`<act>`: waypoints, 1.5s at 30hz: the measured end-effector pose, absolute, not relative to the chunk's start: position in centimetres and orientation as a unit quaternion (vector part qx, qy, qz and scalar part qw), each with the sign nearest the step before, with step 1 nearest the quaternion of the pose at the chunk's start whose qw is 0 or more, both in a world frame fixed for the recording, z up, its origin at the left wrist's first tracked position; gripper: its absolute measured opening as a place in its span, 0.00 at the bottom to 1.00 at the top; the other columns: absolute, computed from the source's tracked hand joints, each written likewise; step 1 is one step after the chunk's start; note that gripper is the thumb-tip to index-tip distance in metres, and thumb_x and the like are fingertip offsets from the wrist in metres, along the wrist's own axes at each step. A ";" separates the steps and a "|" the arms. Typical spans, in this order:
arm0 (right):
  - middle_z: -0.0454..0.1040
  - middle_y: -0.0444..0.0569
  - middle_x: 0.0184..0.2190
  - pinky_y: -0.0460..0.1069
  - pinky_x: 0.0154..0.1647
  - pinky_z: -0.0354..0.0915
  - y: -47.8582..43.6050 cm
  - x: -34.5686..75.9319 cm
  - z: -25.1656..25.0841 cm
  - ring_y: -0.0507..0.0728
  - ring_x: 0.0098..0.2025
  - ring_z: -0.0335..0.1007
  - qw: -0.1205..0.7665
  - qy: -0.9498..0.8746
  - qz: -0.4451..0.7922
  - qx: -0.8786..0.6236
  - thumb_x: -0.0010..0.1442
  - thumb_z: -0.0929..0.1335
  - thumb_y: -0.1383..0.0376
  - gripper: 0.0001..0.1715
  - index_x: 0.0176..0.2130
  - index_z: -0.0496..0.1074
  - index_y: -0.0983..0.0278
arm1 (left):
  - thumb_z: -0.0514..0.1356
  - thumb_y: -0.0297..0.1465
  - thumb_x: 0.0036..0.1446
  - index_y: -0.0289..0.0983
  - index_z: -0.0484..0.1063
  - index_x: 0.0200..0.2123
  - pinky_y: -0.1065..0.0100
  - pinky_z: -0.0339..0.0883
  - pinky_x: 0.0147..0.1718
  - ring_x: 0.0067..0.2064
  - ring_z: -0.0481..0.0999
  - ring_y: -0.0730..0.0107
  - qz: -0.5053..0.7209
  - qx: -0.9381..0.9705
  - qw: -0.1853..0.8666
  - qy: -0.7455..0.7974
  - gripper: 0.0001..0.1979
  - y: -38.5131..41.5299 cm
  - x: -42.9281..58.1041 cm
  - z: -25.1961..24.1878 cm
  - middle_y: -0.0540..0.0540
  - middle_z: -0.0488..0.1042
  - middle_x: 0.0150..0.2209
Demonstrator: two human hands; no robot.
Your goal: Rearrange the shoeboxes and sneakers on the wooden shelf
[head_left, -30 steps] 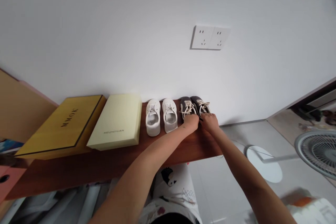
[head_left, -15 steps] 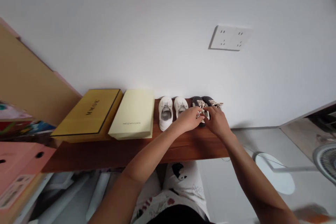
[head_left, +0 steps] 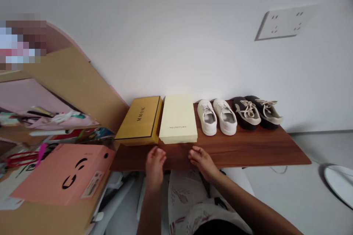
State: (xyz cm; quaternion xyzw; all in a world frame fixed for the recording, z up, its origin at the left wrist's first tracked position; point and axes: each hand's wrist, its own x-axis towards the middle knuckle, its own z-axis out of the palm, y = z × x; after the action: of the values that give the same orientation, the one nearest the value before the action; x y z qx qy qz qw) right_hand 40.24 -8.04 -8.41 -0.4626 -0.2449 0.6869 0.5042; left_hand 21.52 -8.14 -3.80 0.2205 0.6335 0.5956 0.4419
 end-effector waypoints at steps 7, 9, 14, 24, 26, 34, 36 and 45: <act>0.76 0.49 0.35 0.52 0.38 0.72 -2.4 35.0 -6.6 0.56 0.38 0.74 0.603 -0.120 0.611 -0.498 0.54 0.71 0.48 0.20 0.37 0.68 0.59 | 0.65 0.34 0.50 0.40 0.63 0.41 0.65 0.70 0.36 0.38 0.72 0.73 0.666 0.001 0.331 0.668 0.16 -0.2 13.1 -0.6 0.49 0.69 0.42; 0.75 0.46 0.33 0.50 0.37 0.71 -1.9 34.1 -6.5 0.54 0.37 0.73 0.633 -0.113 0.581 -0.499 0.54 0.70 0.50 0.18 0.36 0.66 0.59 | 0.65 0.33 0.49 0.39 0.63 0.39 0.66 0.69 0.32 0.36 0.71 0.72 0.658 -0.029 0.336 0.674 0.16 1.0 12.9 -0.3 0.49 0.69 0.39; 0.73 0.43 0.31 0.49 0.33 0.68 -1.6 33.6 -5.1 0.55 0.35 0.71 0.679 -0.092 0.505 -0.524 0.53 0.70 0.49 0.21 0.35 0.61 0.59 | 0.62 0.36 0.50 0.38 0.62 0.37 0.63 0.71 0.37 0.40 0.73 0.66 0.703 0.066 0.249 0.663 0.14 0.7 14.7 0.1 0.45 0.70 0.40; 0.70 0.51 0.37 0.54 0.42 0.63 -6.6 36.1 1.8 0.61 0.40 0.65 0.543 -0.676 0.054 -0.495 0.60 0.68 0.61 0.12 0.45 0.68 0.60 | 0.59 0.36 0.53 0.37 0.68 0.37 0.46 0.62 0.53 0.50 0.68 0.47 0.400 0.572 -0.113 0.708 0.11 -3.7 15.4 -0.8 0.36 0.68 0.41; 0.72 0.52 0.39 0.55 0.42 0.61 -7.1 35.9 1.1 0.61 0.40 0.65 0.452 -0.763 0.018 -0.462 0.64 0.64 0.65 0.12 0.48 0.69 0.59 | 0.57 0.35 0.55 0.37 0.70 0.38 0.45 0.61 0.53 0.48 0.68 0.47 0.348 0.606 -0.133 0.702 0.10 -3.7 14.4 -1.3 0.36 0.68 0.41; 0.73 0.52 0.41 0.55 0.39 0.56 -4.8 34.7 -5.0 0.61 0.37 0.62 0.323 -0.842 -0.024 -0.431 0.67 0.60 0.70 0.15 0.48 0.70 0.58 | 0.52 0.28 0.58 0.38 0.74 0.38 0.54 0.63 0.45 0.43 0.69 0.51 0.141 0.701 -0.132 0.687 0.11 -4.0 11.9 -4.5 0.37 0.70 0.39; 0.73 0.51 0.38 0.55 0.38 0.55 -4.3 34.3 -6.5 0.60 0.36 0.62 0.314 -0.850 -0.031 -0.421 0.68 0.61 0.69 0.12 0.46 0.71 0.59 | 0.51 0.28 0.59 0.37 0.74 0.38 0.54 0.63 0.44 0.43 0.69 0.51 0.113 0.696 -0.134 0.697 0.12 -4.1 11.5 -5.3 0.36 0.70 0.39; 0.73 0.51 0.36 0.53 0.39 0.58 -2.1 34.0 -9.9 0.59 0.36 0.63 0.299 -0.850 -0.013 -0.433 0.67 0.61 0.70 0.11 0.44 0.72 0.60 | 0.53 0.38 0.59 0.39 0.69 0.35 0.56 0.64 0.47 0.43 0.71 0.54 0.230 0.697 -0.019 0.679 0.10 -3.0 10.1 -6.9 0.39 0.71 0.36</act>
State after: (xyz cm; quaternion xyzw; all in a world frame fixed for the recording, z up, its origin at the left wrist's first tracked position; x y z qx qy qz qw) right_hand 33.97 -2.05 -9.86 -0.4331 -0.8504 -0.0128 0.2985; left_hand 10.06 -2.99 -6.94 0.6967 0.6792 0.2302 -0.0188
